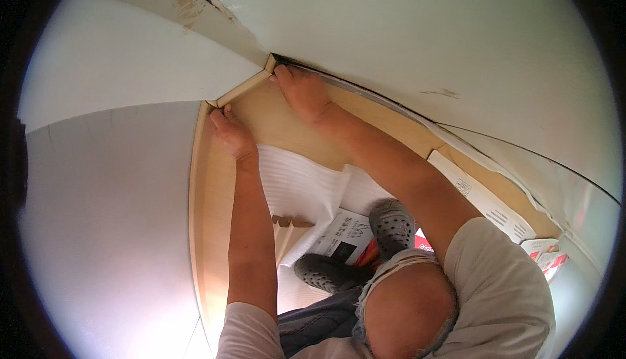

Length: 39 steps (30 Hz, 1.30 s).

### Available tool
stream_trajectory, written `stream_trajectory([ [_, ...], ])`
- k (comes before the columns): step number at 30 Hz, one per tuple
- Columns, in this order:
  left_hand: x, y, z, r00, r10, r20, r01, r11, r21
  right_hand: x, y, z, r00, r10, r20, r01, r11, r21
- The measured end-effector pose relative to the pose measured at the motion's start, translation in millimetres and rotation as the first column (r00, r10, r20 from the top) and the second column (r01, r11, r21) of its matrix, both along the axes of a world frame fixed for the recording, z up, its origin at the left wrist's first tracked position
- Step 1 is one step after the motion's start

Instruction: The person cuts wooden skirting boards to size using a miter saw, then walks to a wall and fits the pieces along the base. They repeat this process multiple times, cutting and installing several sections of skirting board.

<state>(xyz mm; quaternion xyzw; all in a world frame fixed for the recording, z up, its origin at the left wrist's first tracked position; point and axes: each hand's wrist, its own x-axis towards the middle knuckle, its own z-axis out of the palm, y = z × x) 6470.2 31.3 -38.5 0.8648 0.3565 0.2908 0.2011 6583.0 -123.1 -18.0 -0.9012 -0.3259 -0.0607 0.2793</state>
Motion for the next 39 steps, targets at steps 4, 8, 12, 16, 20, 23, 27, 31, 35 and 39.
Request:
stream_trajectory([
  [4,-0.1,-1.4,-3.4,1.0,-0.028,-0.007,0.028,0.999,-0.016,12.7,-5.5,3.7,0.989,0.091,0.121,-0.089,0.996,-0.02],
  [8,1.9,-4.0,-0.3,0.999,-0.032,-0.038,0.032,0.999,-0.008,15.7,-6.7,9.1,0.995,0.09,0.049,-0.087,0.994,-0.072],
  [12,-1.0,3.1,-6.0,0.997,-0.047,-0.063,0.049,0.998,0.029,13.1,0.7,4.6,0.998,-0.013,-0.065,0.014,1.0,0.014],
  [16,-0.6,7.4,-12.4,0.996,-0.088,-0.033,0.091,0.993,0.073,12.3,0.0,-8.2,0.998,-0.036,-0.043,0.033,0.998,-0.053],
  [20,-0.8,5.6,-9.5,0.997,-0.077,-0.01,0.078,0.995,0.067,16.0,-0.8,-22.9,1.0,-0.005,-0.014,0.006,0.995,0.1],
  [23,-2.6,4.5,-7.6,0.997,-0.074,0.018,0.073,0.996,0.06,17.1,0.1,-27.1,1.0,-0.007,-0.015,0.008,0.995,0.096],
  [27,-2.2,3.7,-5.8,0.994,-0.066,0.083,0.062,0.997,0.048,15.2,-0.9,-29.0,0.996,-0.007,-0.083,0.016,0.994,0.111],
  [31,0.0,4.9,-7.9,0.989,-0.025,0.145,0.018,0.998,0.052,18.3,0.1,-30.5,0.996,0.037,-0.078,-0.023,0.984,0.178],
  [35,-1.3,6.2,-7.7,0.999,0.01,0.042,-0.014,0.995,0.098,16.3,0.2,-24.7,0.994,0.039,-0.104,-0.02,0.984,0.177],
  [39,-2.1,8.9,-7.8,0.996,-0.044,0.072,0.036,0.995,0.097,18.9,-0.8,-26.3,0.989,0.04,-0.143,-0.021,0.99,0.137],
])
